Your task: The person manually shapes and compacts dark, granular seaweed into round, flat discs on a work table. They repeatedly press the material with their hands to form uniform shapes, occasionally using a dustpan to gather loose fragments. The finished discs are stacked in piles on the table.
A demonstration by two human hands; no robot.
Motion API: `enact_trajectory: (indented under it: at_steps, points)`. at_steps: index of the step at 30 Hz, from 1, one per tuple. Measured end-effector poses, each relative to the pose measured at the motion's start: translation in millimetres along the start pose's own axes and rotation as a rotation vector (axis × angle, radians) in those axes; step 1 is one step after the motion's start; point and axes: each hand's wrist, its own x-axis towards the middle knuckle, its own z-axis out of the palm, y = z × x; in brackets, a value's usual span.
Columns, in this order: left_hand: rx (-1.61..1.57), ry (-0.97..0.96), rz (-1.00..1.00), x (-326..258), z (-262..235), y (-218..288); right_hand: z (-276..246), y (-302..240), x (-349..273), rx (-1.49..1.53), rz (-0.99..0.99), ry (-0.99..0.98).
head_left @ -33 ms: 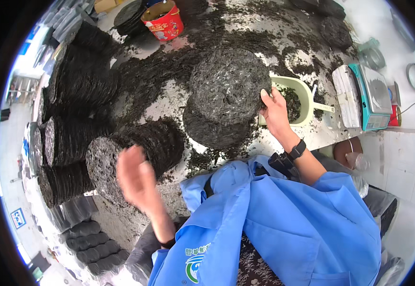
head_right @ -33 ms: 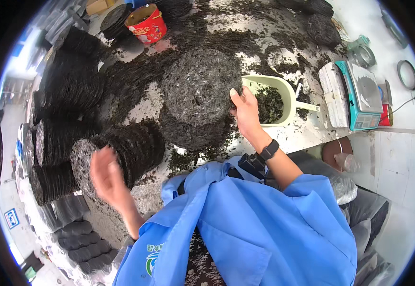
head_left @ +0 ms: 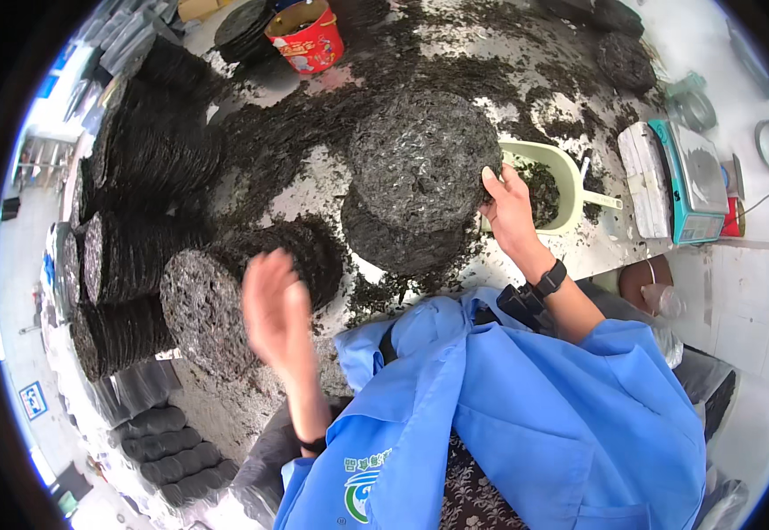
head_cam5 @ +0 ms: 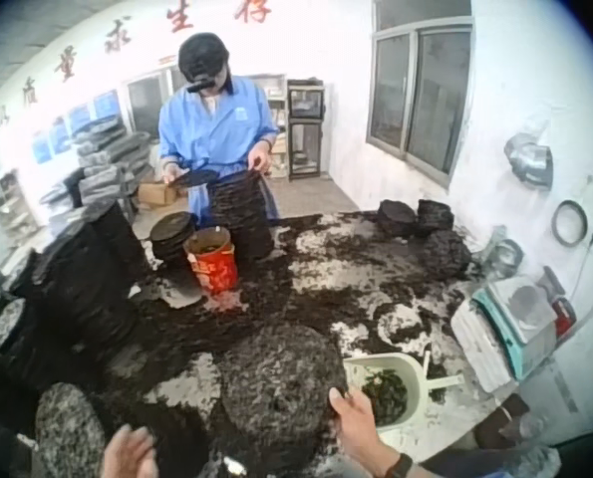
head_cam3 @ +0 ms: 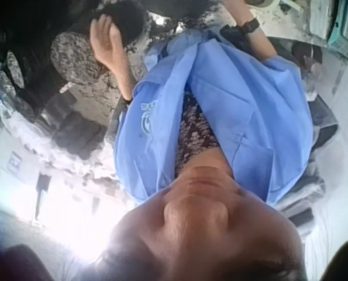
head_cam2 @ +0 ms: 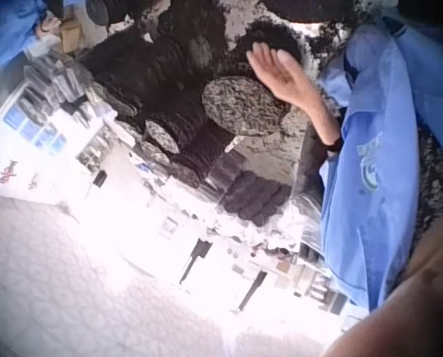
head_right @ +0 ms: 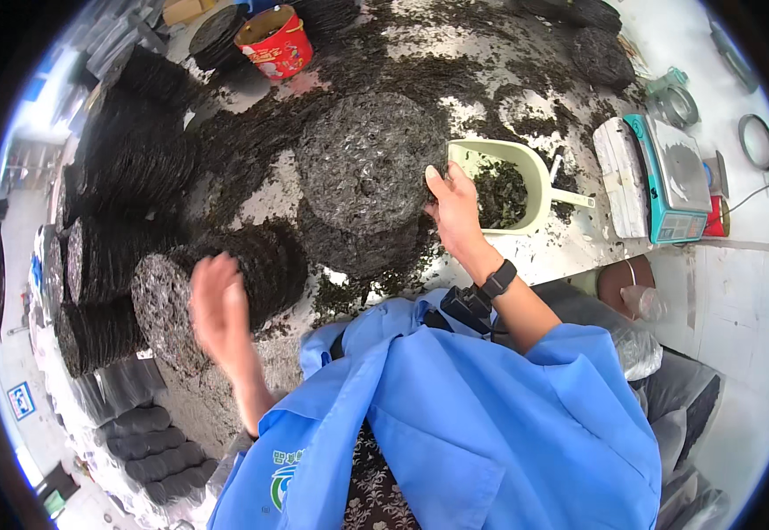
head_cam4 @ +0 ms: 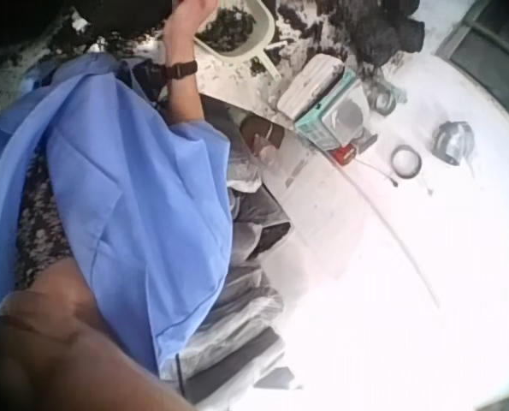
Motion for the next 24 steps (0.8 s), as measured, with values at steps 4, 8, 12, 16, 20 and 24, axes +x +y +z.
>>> enact_trajectory:
  at_steps: [4, 8, 12, 16, 20, 24]
  points:
    - [-0.337, -0.154, -0.377, -2.2, 39.2, -30.3, 27.1, -3.3, -28.0, 0.131, 0.116, -0.180]
    - [-0.579, 0.141, -0.441, 4.1, 36.0, -29.8, 54.2, -7.0, -54.7, 0.015, 0.162, -0.387]
    - [-0.586, 0.279, -0.298, 11.0, -31.5, -7.8, 23.9, 8.1, -18.6, -0.349, -0.326, -0.395]
    - [-0.381, 0.519, -0.295, 3.2, -118.6, 18.7, 6.8, 15.4, -23.4, -1.335, -0.861, -0.685]
    - [-0.342, 0.641, -0.332, 0.5, -200.7, -11.9, 11.1, 26.1, -30.6, -1.607, -1.012, -0.780]
    - [0.781, 0.585, -0.229, -2.7, -201.3, -50.9, 8.8, 32.3, -30.5, -1.608, -1.046, -0.817]
